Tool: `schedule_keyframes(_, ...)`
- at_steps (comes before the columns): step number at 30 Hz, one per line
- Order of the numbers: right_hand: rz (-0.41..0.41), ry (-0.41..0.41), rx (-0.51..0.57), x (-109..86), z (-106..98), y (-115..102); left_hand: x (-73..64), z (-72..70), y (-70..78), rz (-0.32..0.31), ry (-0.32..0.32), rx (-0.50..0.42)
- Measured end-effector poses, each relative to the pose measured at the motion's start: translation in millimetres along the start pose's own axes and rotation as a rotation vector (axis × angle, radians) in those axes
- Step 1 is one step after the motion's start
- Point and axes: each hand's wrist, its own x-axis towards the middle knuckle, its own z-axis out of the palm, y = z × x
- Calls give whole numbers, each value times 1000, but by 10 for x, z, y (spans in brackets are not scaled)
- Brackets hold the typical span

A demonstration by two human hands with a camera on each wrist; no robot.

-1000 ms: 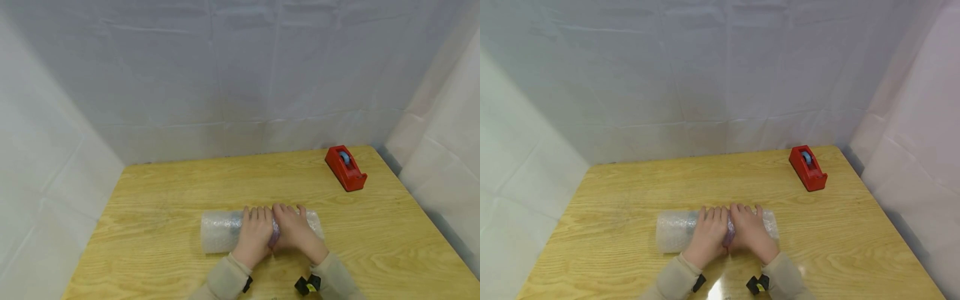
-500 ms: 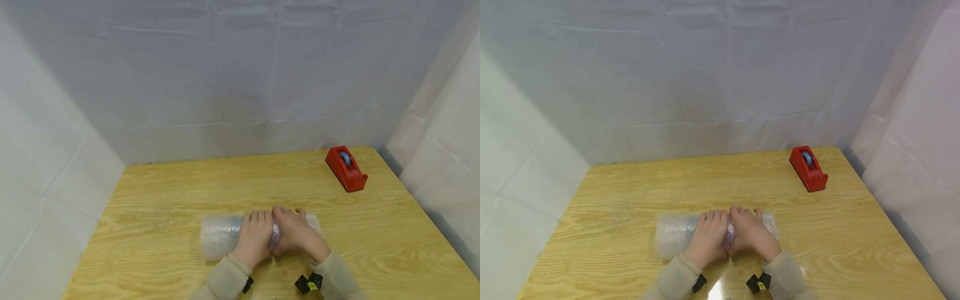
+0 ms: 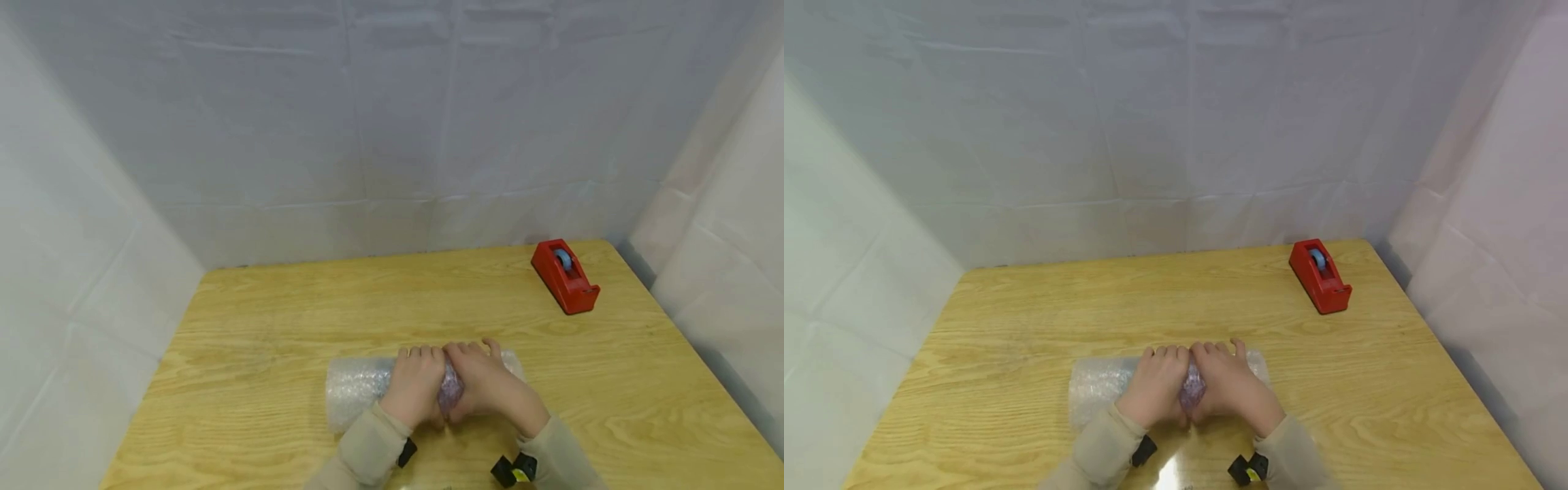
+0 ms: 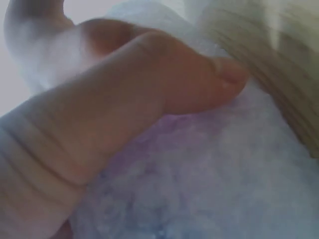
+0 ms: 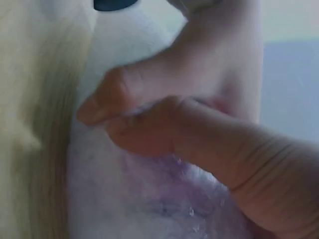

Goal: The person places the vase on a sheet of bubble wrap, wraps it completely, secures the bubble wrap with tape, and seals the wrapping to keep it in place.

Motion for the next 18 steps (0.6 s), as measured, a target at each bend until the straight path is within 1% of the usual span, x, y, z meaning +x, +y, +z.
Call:
schedule_keyframes(3,29,76,-71,-43,66,-42,38,-16,-7,0,-41,-7)
schedule_keyframes(6,59,157,-169,-100,138,-103,80,-22,-11,5,-71,-10)
schedule_keyframes(9,53,236,-249,-152,204,-157,115,-30,-24,0,-109,-35)
schedule_keyframes(11,36,280,-281,-175,234,-175,132,-41,-31,-6,-140,-59)
schedule_keyframes(14,18,307,-284,-181,246,-170,147,-56,-34,-10,-168,-80)
schedule_keyframes(18,2,286,-265,-141,228,-118,163,-70,-39,-21,-203,-98)
